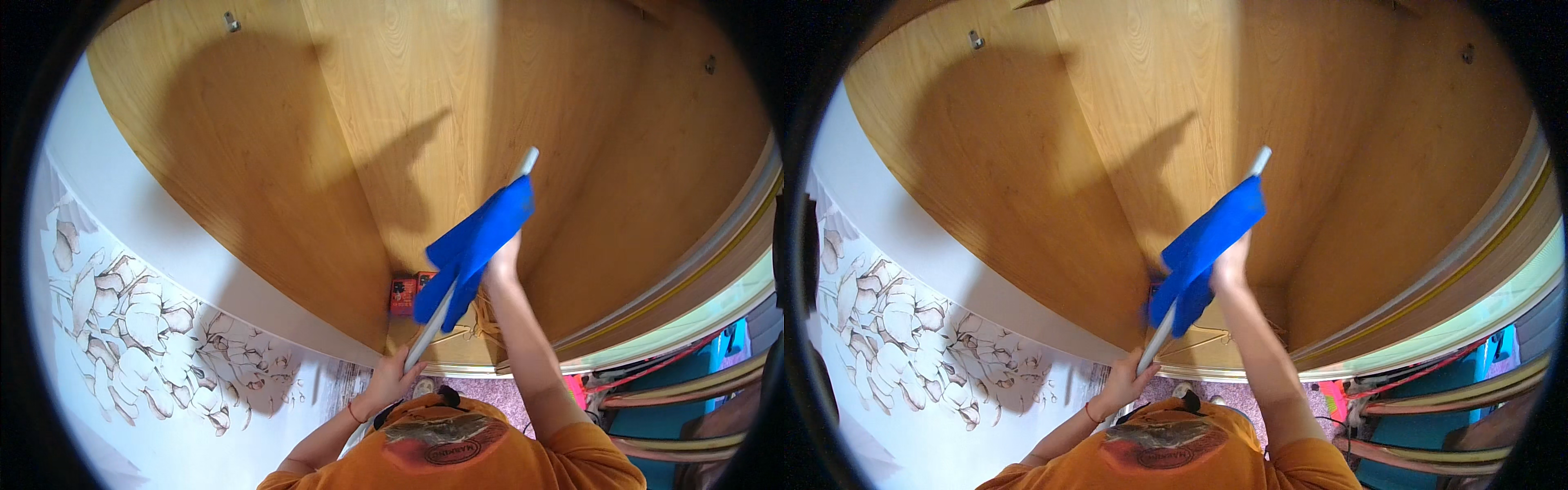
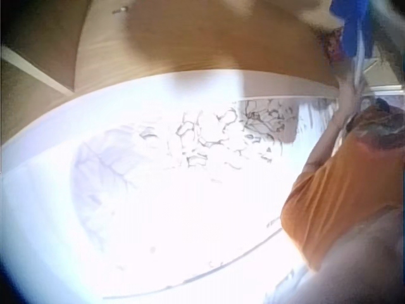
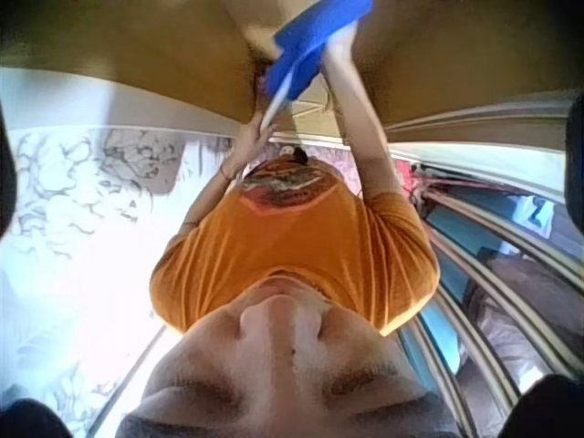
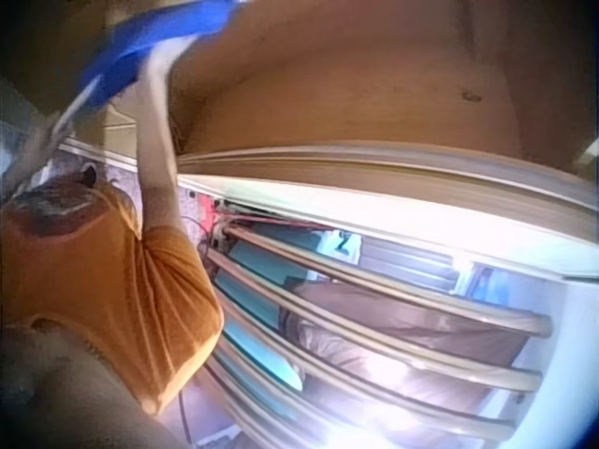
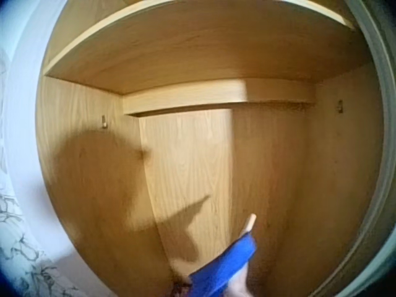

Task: The person wipes the wardrobe door and interior surfaces with a blue cloth, then cleans a metal rod and wooden hangers inside the wardrobe.

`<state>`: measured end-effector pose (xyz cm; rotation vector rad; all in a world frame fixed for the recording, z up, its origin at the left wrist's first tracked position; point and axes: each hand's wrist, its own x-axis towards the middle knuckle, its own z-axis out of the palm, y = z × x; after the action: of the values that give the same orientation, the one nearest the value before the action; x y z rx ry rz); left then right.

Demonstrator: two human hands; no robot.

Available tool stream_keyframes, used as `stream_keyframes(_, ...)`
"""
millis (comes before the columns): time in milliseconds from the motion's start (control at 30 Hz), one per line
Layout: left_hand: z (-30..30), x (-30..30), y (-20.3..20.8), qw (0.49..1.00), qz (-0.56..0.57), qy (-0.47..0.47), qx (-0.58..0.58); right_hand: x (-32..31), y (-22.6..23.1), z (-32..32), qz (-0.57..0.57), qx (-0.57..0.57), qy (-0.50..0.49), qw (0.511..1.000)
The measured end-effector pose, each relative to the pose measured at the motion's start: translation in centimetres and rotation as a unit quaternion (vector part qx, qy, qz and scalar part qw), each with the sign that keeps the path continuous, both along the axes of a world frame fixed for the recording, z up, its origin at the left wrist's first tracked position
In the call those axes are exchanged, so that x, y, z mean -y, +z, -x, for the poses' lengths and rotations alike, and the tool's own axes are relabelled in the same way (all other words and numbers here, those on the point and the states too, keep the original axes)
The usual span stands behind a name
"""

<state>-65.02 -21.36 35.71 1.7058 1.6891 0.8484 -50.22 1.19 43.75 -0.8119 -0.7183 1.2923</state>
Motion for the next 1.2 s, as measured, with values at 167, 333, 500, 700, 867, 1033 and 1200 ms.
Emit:
stream_keyframes(167,0.6,0.5,-1.5,0.999,0.014,-0.035,0.014,-1.7,1.6,-1.5,0.000,-0.081,0.066,0.995)
stream_keyframes(333,1.6,-2.2,-2.2,0.940,0.179,-0.045,0.288,3.0,-6.5,4.7,0.031,-0.102,0.148,0.983)
stream_keyframes(500,4.4,-3.2,-3.1,0.695,0.310,-0.204,0.616,7.8,-7.5,5.8,0.122,-0.207,0.248,0.938)
stream_keyframes(700,3.5,-1.3,-3.0,0.605,0.347,-0.277,0.661,1.6,0.9,2.4,-0.170,-0.079,0.171,0.967)
stream_keyframes(867,2.9,-0.9,-2.6,0.864,0.290,-0.081,0.405,0.1,3.4,-0.1,-0.038,-0.147,0.165,0.975)
stream_keyframes(1033,3.4,-2.2,-3.2,0.663,0.322,-0.224,0.637,5.5,-3.4,4.6,0.025,-0.099,0.221,0.970)
stream_keyframes(1200,4.8,-2.2,-3.7,0.503,0.358,-0.205,0.759,10.1,-5.1,7.3,-0.024,-0.021,0.221,0.975)
